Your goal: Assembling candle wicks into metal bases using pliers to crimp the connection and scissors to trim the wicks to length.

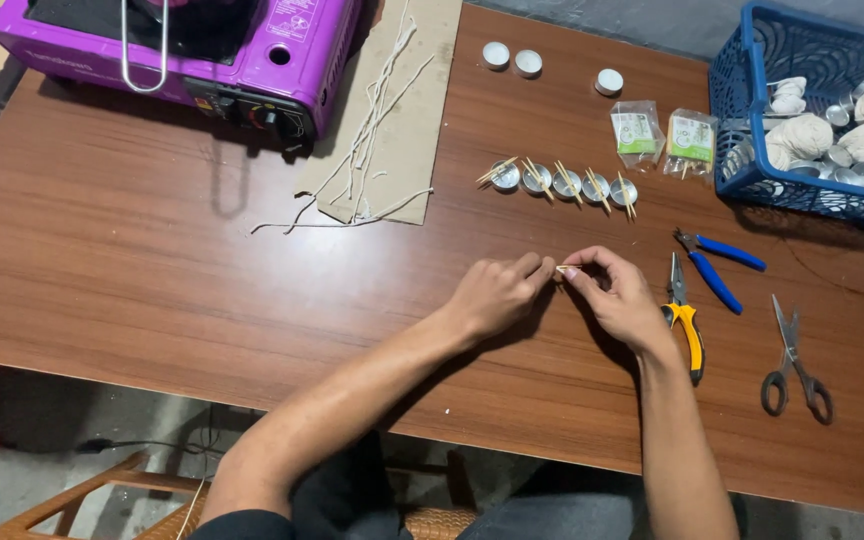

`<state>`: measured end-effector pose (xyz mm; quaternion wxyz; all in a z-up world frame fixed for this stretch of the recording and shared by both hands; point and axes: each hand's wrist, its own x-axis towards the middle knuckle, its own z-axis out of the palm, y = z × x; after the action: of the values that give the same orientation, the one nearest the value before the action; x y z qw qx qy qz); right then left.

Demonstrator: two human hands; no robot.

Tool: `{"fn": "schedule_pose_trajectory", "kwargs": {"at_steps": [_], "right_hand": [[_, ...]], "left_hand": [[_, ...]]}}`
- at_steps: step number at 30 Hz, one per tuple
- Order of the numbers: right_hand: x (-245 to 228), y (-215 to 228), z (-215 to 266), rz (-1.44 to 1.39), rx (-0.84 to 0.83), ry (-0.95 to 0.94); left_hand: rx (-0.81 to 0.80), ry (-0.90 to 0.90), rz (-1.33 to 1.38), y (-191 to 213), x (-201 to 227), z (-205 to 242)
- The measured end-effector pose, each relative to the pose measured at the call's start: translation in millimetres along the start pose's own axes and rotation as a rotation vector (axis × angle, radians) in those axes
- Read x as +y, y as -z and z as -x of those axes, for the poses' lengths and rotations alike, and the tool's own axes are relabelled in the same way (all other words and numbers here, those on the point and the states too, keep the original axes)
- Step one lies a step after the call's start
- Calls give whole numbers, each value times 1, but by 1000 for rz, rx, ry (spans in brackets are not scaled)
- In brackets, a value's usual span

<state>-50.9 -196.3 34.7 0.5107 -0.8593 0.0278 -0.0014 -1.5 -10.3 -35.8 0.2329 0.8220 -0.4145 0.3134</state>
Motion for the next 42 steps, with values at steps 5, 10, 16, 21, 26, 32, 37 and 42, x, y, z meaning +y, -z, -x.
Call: {"fn": "schedule_pose_trajectory", "kwargs": {"at_steps": [5,10,16,21,26,32,37,42], "right_hand": [[17,4,-10,120,-87,103],[19,5,-10,190,-122,210],[18,-2,-8,195,11,288],[15,-6,-7,145,53,286],[24,0,-11,240,70,437],[18,-1,-8,287,117,556],[20,-4,-7,326,144,604],[30,-6,-10,461,209,824]], "left_hand": [[-36,30,54,1,1,0],[-81,78,141,0,0,1],[-158,213,300,19,-5,-11],[-192,296,467,28,-9,-19],[-190,350,566,17,-15,-17],[-145,367,649,9,-18,-19],[-164,323,650,13,-18,-17],[-161,263,578,19,-16,-15]]}}
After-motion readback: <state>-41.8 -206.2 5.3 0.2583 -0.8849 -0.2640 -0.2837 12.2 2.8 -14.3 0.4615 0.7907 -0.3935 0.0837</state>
